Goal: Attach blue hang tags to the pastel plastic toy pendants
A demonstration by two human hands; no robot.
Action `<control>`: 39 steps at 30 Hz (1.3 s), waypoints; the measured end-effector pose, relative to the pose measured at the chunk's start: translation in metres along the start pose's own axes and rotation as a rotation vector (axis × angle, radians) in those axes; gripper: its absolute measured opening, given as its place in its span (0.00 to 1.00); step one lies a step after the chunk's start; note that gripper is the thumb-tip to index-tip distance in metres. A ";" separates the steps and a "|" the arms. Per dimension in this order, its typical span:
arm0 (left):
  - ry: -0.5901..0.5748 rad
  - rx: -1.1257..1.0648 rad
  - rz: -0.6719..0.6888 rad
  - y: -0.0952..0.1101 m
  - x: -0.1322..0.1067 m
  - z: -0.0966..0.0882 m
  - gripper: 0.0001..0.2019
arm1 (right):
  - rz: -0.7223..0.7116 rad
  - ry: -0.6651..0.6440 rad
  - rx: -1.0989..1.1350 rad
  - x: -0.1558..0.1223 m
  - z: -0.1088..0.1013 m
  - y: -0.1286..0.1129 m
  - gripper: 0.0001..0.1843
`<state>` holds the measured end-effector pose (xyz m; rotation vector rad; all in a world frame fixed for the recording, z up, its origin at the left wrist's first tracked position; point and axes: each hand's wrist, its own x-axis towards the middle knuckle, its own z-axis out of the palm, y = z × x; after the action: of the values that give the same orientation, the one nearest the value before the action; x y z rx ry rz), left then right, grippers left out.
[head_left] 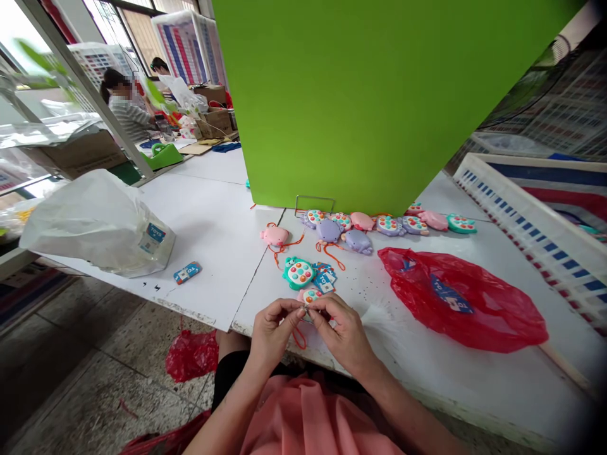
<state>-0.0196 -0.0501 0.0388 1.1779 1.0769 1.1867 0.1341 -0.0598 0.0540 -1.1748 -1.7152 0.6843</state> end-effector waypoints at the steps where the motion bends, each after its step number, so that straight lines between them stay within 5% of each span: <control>1: -0.001 0.010 0.002 0.000 0.000 0.000 0.07 | -0.008 -0.002 -0.008 0.000 0.000 0.000 0.05; 23: -0.066 0.287 0.160 0.004 -0.003 -0.002 0.07 | -0.077 0.031 -0.210 -0.009 0.007 0.008 0.07; 34: -0.142 0.460 0.314 0.018 -0.003 -0.006 0.04 | 0.125 -0.054 0.024 -0.011 0.005 0.003 0.08; 39: -0.053 0.432 0.367 0.015 0.000 -0.006 0.07 | 0.230 -0.036 0.325 0.002 -0.009 -0.002 0.09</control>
<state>-0.0268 -0.0496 0.0535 1.7922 1.1419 1.2217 0.1407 -0.0589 0.0603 -1.1401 -1.4409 1.0858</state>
